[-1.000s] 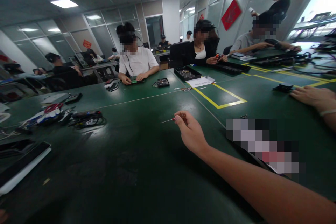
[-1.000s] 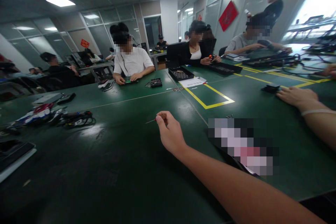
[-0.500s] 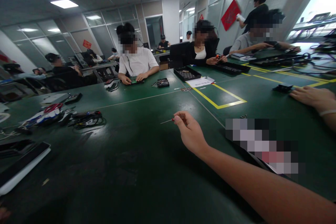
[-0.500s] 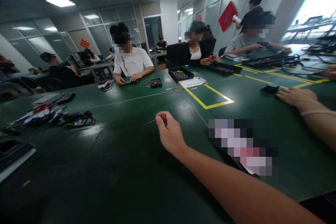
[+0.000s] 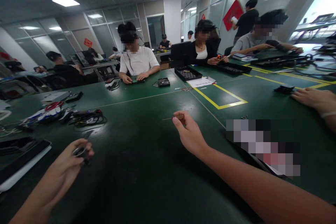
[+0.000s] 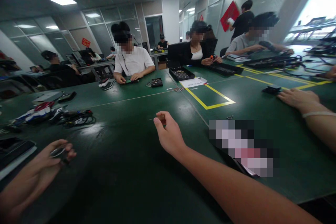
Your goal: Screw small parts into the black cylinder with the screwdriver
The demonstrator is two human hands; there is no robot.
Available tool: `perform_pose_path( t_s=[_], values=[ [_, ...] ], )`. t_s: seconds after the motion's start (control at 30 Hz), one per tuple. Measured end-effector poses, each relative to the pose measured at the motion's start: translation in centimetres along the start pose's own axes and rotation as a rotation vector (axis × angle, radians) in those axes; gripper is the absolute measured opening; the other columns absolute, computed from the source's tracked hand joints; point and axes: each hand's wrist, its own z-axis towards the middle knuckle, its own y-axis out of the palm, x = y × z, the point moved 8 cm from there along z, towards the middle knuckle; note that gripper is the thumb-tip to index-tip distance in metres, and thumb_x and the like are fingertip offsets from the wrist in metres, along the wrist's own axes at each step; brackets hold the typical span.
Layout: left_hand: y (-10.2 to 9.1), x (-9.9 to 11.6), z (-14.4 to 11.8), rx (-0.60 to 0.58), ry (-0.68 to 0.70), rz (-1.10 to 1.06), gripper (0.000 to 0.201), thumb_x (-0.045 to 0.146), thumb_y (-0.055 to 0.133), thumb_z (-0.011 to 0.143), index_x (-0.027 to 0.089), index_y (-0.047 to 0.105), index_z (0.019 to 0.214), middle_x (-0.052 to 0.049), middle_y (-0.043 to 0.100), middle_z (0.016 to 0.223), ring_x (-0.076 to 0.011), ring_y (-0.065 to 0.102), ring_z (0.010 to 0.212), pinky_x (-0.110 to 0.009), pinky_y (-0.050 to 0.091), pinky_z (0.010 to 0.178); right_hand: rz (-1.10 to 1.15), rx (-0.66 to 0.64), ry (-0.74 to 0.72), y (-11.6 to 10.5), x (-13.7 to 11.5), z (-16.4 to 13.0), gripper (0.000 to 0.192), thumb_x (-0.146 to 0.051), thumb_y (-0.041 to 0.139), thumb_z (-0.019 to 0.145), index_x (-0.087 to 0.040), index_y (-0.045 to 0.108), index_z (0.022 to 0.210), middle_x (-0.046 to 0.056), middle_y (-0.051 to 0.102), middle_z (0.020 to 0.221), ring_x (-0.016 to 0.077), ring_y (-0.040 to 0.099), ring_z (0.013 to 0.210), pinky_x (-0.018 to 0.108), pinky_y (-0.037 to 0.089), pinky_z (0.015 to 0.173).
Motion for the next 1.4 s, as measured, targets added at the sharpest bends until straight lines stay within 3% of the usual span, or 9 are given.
perform_pose_path(
  t_s=[0.13, 0.27, 0.37, 0.43, 0.63, 0.8, 0.97, 1.27, 1.4],
  values=[
    [8.5, 2.0, 0.9, -0.217, 0.142, 0.175, 0.041, 0.036, 0.076, 0.068, 0.02, 0.058, 0.102, -0.004, 0.068, 0.097, -0.0264, 0.065, 0.099, -0.04, 0.05, 0.092, -0.039, -0.005, -0.017, -0.2, -0.6, -0.1, 0.021, -0.036, 0.052, 0.097, -0.023, 0.062, 0.11, 0.005, 0.07, 0.101, 0.0222, 0.065, 0.094, 0.038, 0.049, 0.085],
    [16.3, 2.6, 1.6, -0.395, 0.196, 0.08, 0.046, 0.031, 0.077, 0.067, 0.018, 0.056, 0.106, -0.009, 0.07, 0.108, -0.026, 0.067, 0.102, -0.043, 0.051, 0.096, -0.063, -0.011, -0.066, -0.4, -1.6, -0.2, 0.023, -0.042, 0.055, 0.097, -0.022, 0.065, 0.092, 0.001, 0.066, 0.079, 0.0188, 0.062, 0.074, 0.033, 0.047, 0.07],
    [20.2, 2.3, 2.1, -0.429, 0.304, 0.058, 0.04, 0.024, 0.077, 0.069, 0.018, 0.063, 0.106, -0.009, 0.071, 0.112, -0.0259, 0.066, 0.107, -0.044, 0.049, 0.1, -0.024, 0.02, -0.108, -0.8, -2.2, -0.4, 0.022, -0.041, 0.057, 0.096, -0.022, 0.065, 0.087, 0.0, 0.064, 0.075, 0.0175, 0.06, 0.07, 0.032, 0.046, 0.067],
    [21.7, 2.2, 2.3, -0.373, 0.413, 0.098, 0.036, 0.021, 0.076, 0.073, 0.02, 0.068, 0.108, -0.008, 0.07, 0.118, -0.0257, 0.064, 0.113, -0.045, 0.046, 0.106, 0.039, 0.058, -0.135, -1.2, -2.3, -0.6, 0.018, -0.037, 0.057, 0.096, -0.022, 0.065, 0.093, 0.001, 0.067, 0.081, 0.018, 0.063, 0.074, 0.032, 0.048, 0.07],
    [22.7, 1.5, 2.1, -0.268, 0.538, 0.218, 0.037, 0.017, 0.074, 0.081, 0.024, 0.069, 0.117, -0.006, 0.07, 0.12, -0.0263, 0.063, 0.115, -0.051, 0.041, 0.111, 0.026, 0.052, -0.18, -1.0, -2.1, -0.7, 0.017, -0.037, 0.055, 0.098, -0.024, 0.064, 0.104, 0.003, 0.072, 0.092, 0.0203, 0.07, 0.085, 0.035, 0.051, 0.079],
    [22.1, 1.6, 1.9, -0.22, 0.611, 0.333, 0.034, 0.02, 0.077, 0.083, 0.029, 0.071, 0.115, -0.003, 0.071, 0.124, -0.0274, 0.06, 0.123, -0.062, 0.014, 0.122, -0.118, -0.03, -0.171, 0.0, -2.2, -0.7, 0.016, -0.034, 0.056, 0.097, -0.023, 0.064, 0.106, 0.004, 0.074, 0.093, 0.021, 0.071, 0.087, 0.034, 0.051, 0.074],
    [22.6, 1.1, 1.9, -0.267, 0.587, 0.376, 0.034, 0.024, 0.074, 0.087, 0.034, 0.069, 0.119, -0.001, 0.07, 0.127, -0.0274, 0.06, 0.125, -0.066, 0.005, 0.121, -0.144, -0.009, -0.176, -0.1, -2.1, -0.6, 0.016, -0.034, 0.056, 0.097, -0.023, 0.064, 0.105, 0.005, 0.075, 0.094, 0.0211, 0.071, 0.088, 0.033, 0.051, 0.073],
    [22.4, 1.2, 2.0, -0.264, 0.612, 0.37, 0.036, 0.025, 0.073, 0.088, 0.031, 0.068, 0.123, -0.005, 0.069, 0.128, -0.0274, 0.06, 0.123, -0.063, 0.018, 0.121, -0.166, -0.143, -0.192, 0.5, -2.7, -0.8, 0.013, -0.029, 0.053, 0.097, -0.022, 0.061, 0.104, 0.001, 0.07, 0.083, 0.016, 0.065, 0.07, 0.029, 0.047, 0.065],
    [22.7, 1.4, 1.7, -0.278, 0.641, 0.4, 0.036, 0.024, 0.073, 0.088, 0.031, 0.068, 0.123, -0.004, 0.069, 0.127, -0.0271, 0.059, 0.124, -0.061, 0.023, 0.119, -0.206, -0.105, -0.185, 0.4, -2.9, -1.0, 0.027, -0.04, 0.045, 0.102, -0.023, 0.064, 0.096, -0.002, 0.062, 0.068, 0.0154, 0.061, 0.061, 0.028, 0.042, 0.059]
  ],
)
